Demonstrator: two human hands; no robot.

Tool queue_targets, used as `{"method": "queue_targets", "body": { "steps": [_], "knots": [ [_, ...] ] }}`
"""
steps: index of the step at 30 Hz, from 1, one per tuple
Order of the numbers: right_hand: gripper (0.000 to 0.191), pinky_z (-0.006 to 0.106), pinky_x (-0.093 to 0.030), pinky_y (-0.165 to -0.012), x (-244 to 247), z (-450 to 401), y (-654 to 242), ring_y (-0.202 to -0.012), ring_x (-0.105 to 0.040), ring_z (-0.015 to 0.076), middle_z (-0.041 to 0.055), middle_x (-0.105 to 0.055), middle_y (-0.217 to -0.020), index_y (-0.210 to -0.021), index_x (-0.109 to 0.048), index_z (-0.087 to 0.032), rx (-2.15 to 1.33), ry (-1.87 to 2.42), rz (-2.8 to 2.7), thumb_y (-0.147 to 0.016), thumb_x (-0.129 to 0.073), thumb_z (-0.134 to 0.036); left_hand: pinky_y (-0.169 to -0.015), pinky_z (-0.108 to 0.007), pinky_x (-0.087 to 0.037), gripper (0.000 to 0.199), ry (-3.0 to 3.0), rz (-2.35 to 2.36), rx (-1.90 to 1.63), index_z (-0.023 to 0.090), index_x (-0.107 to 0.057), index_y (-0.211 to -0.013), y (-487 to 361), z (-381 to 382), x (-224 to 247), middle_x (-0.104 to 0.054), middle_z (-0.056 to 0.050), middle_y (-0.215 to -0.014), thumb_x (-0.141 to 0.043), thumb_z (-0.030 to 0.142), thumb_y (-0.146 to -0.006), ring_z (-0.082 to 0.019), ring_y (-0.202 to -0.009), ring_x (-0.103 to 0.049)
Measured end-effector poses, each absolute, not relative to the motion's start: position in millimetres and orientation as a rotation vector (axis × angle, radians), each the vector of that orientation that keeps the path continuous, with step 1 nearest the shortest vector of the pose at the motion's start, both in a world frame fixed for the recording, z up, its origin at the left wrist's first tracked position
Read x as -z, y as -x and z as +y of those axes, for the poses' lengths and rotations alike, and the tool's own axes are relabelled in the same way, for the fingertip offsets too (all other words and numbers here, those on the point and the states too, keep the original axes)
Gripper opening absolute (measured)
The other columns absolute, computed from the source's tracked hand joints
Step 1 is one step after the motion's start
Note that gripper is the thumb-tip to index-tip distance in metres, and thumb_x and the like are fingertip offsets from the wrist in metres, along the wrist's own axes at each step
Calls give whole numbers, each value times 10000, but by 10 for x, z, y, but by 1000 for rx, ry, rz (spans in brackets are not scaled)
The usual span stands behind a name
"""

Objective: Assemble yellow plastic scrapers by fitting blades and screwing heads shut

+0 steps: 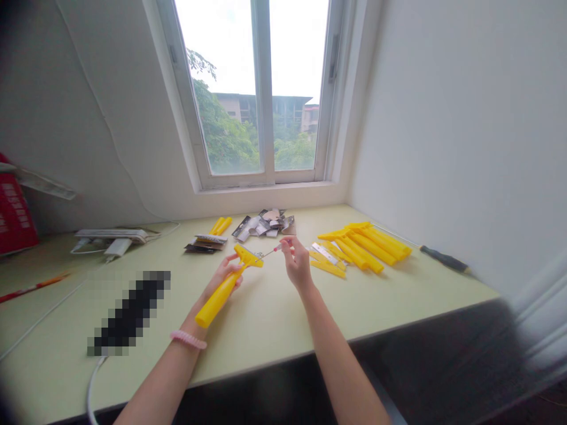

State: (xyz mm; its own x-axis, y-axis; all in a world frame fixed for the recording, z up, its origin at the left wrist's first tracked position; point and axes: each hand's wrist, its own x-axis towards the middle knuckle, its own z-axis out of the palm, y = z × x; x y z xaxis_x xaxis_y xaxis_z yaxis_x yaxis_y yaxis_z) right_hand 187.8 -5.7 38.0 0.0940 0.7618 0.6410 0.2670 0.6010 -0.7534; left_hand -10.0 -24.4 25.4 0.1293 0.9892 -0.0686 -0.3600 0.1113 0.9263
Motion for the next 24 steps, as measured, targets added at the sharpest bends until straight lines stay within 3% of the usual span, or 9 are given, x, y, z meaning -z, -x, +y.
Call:
{"method": "queue_targets", "body": {
  "steps": [24],
  "knots": [
    [240, 223, -430, -477, -370, -78, -1889, -581, -549, 123, 34, -613, -699, -838, -574, -174, -414, 924, -1450, -848, -458, -384, -397, -181, -308, 509, -909, 888, -1239, 209, -362, -1111, 92, -294, -296, -569, 14, -735, -569, 215, -646, -51, -380, -452]
  ]
}}
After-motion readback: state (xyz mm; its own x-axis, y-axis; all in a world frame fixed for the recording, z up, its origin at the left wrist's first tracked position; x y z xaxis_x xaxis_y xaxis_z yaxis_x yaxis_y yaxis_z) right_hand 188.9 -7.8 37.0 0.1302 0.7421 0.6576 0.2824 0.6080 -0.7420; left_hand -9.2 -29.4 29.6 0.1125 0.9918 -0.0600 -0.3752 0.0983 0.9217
